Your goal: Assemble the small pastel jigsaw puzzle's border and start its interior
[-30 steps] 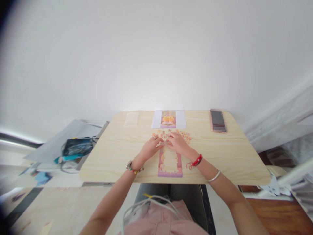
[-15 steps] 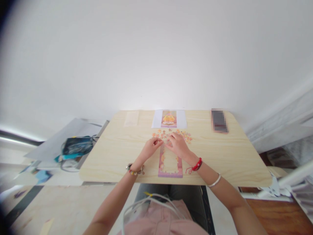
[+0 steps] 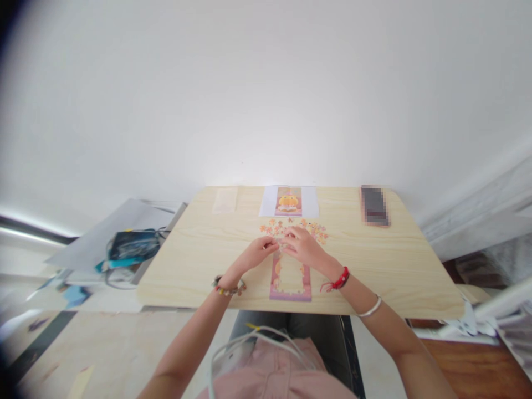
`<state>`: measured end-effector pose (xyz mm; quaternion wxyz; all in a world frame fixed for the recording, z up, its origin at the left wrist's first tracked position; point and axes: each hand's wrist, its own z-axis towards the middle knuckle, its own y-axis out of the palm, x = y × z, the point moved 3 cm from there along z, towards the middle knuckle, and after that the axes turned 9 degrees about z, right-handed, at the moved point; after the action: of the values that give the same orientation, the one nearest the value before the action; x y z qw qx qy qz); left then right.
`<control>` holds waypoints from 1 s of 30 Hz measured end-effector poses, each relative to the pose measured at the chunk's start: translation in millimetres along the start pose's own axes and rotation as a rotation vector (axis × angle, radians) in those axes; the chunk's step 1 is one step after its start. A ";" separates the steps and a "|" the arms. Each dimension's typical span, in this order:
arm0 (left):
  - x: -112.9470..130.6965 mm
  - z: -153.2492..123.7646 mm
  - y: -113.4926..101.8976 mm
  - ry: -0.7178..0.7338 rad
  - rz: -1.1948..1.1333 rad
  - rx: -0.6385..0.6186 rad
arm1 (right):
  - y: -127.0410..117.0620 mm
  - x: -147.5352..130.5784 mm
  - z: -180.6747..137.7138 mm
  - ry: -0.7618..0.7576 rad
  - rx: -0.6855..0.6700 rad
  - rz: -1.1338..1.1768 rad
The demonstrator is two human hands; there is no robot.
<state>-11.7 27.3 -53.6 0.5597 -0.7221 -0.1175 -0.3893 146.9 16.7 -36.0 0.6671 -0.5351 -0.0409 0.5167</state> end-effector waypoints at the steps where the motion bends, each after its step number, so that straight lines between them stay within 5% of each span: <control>1: -0.6 0.0 1.5 0.003 0.036 0.011 | 1.3 1.0 -0.6 -0.001 0.001 -0.009; 8: -4.9 -8.3 11.5 0.009 0.322 0.195 | 15.8 15.0 -4.6 0.114 0.045 -0.031; 30: 11.7 -18.4 23.8 0.001 0.629 0.128 | 22.5 11.7 -6.5 0.157 0.035 -0.158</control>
<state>2.7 -0.6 -61.3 0.6969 -0.6861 0.0877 -0.1895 141.8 18.5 -61.7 0.7163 -0.5573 -0.0213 0.4195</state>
